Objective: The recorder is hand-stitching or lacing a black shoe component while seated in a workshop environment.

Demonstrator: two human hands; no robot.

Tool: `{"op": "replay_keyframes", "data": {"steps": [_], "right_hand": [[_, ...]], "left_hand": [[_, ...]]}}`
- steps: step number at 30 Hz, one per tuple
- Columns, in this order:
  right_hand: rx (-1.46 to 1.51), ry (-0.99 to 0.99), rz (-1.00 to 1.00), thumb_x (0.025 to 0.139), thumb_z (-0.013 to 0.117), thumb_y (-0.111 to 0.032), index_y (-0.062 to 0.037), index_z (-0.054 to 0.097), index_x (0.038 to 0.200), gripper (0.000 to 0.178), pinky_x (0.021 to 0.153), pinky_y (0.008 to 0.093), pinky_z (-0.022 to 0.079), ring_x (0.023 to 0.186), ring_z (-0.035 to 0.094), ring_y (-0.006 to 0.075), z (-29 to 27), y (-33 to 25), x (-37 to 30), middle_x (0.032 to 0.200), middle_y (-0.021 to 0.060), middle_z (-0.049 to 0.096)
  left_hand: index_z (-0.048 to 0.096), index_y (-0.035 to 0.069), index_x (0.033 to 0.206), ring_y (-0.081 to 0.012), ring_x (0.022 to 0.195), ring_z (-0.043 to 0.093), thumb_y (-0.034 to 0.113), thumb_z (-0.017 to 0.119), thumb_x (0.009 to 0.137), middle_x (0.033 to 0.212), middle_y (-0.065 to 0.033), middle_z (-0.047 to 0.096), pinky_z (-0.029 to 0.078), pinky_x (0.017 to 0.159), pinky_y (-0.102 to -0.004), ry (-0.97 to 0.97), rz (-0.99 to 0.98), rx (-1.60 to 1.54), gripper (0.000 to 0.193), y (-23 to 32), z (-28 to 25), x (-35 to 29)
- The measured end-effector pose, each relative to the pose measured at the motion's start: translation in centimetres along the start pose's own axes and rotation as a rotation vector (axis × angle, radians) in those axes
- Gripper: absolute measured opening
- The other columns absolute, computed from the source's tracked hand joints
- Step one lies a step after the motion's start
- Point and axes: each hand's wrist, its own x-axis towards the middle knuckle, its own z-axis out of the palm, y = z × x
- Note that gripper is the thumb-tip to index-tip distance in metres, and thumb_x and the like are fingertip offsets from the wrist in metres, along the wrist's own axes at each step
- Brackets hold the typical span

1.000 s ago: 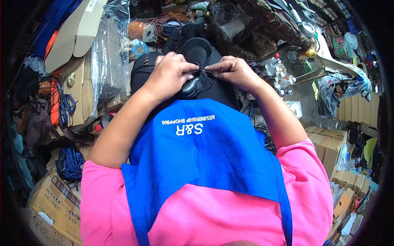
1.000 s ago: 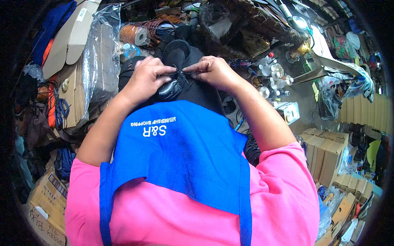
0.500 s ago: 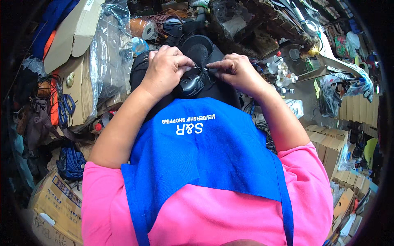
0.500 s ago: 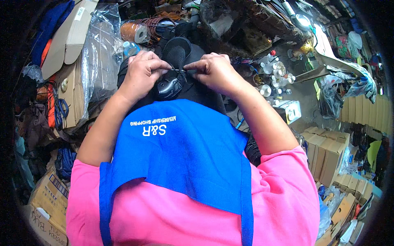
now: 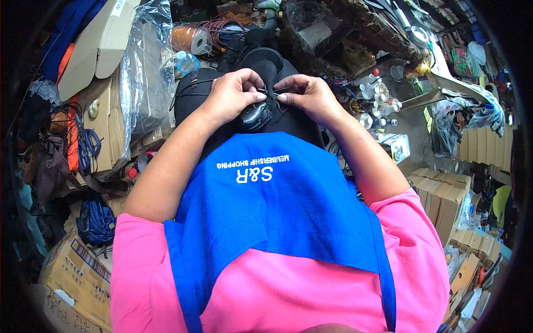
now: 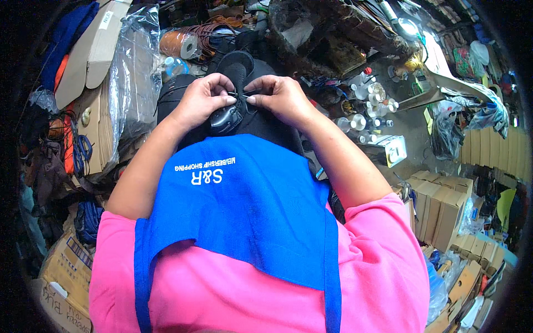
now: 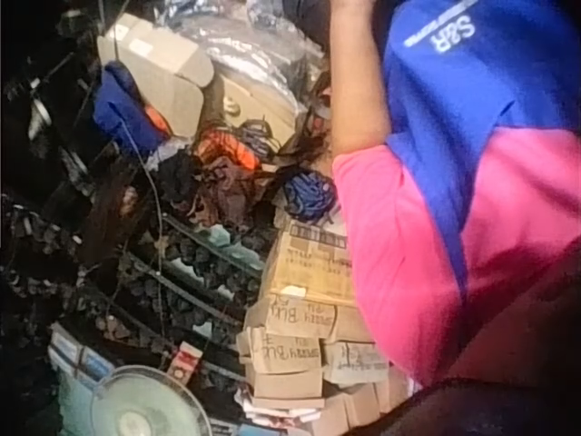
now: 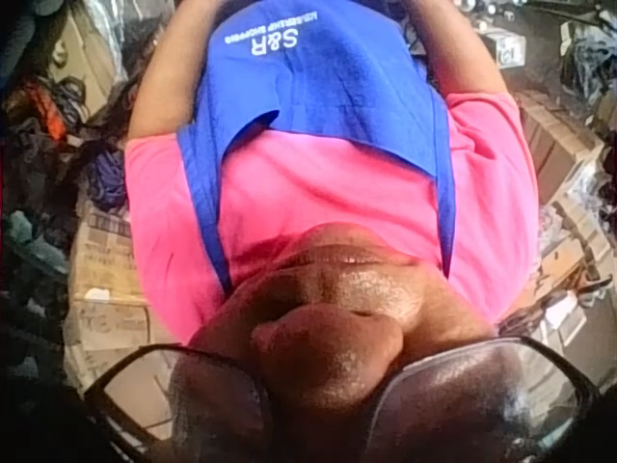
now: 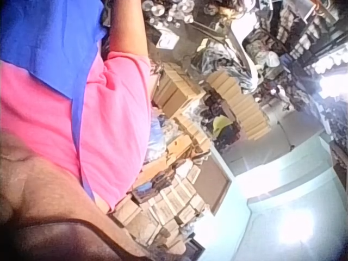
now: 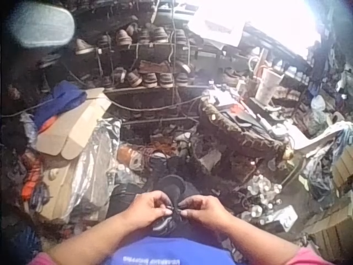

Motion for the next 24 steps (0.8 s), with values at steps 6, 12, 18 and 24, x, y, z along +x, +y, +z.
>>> {"op": "replay_keyframes", "data": {"steps": [6, 12, 18, 24], "right_hand": [[-0.048, -0.093, 0.01, 0.078, 0.074, -0.01, -0.0013, 0.067, 0.086, 0.014, 0.069, 0.0228, 0.047, 0.074, 0.057, 0.0068, -0.7, -0.2, 1.4, 0.08, 0.0012, 0.066], [0.071, -0.124, 0.058, 0.079, 0.073, -0.013, -0.0056, 0.064, 0.079, 0.012, 0.07, 0.0223, 0.044, 0.072, 0.054, 0.007, -2.8, -0.4, 0.3, 0.076, -0.0019, 0.061], [-0.151, -0.072, -0.166, 0.078, 0.075, -0.022, -0.0062, 0.069, 0.085, 0.018, 0.078, 0.0266, 0.044, 0.089, 0.053, 0.0117, -2.6, 1.3, -0.1, 0.089, 0.0042, 0.055], [0.029, -0.176, -0.018, 0.086, 0.065, -0.019, -0.0053, 0.059, 0.089, 0.015, 0.073, 0.0244, 0.041, 0.08, 0.05, 0.0061, -6.0, -0.1, -3.1, 0.084, -0.0032, 0.053]], "left_hand": [[0.064, 0.001, 0.082, -0.009, 0.074, 0.056, 0.006, 0.072, 0.073, 0.078, -0.001, 0.059, 0.045, 0.068, -0.0253, -0.075, 0.07, -0.037, 0.013, 1.0, 0.0, 0.6], [0.062, 0.0, 0.075, -0.015, 0.074, 0.056, 0.008, 0.072, 0.072, 0.075, -0.006, 0.057, 0.045, 0.068, -0.0293, 0.039, 0.192, 0.261, 0.013, 1.1, -1.6, -0.8], [0.06, 0.003, 0.092, -0.0301, 0.087, 0.063, 0.007, 0.059, 0.082, 0.09, -0.0165, 0.064, 0.049, 0.075, -0.0378, -0.054, 0.151, 0.509, 0.012, 3.2, -1.0, -1.1], [0.06, 0.003, 0.097, -0.0337, 0.087, 0.063, 0.01, 0.058, 0.084, 0.09, -0.0174, 0.064, 0.049, 0.075, -0.0394, -0.121, 0.353, 0.626, 0.015, 2.9, -1.1, 0.0]]}}
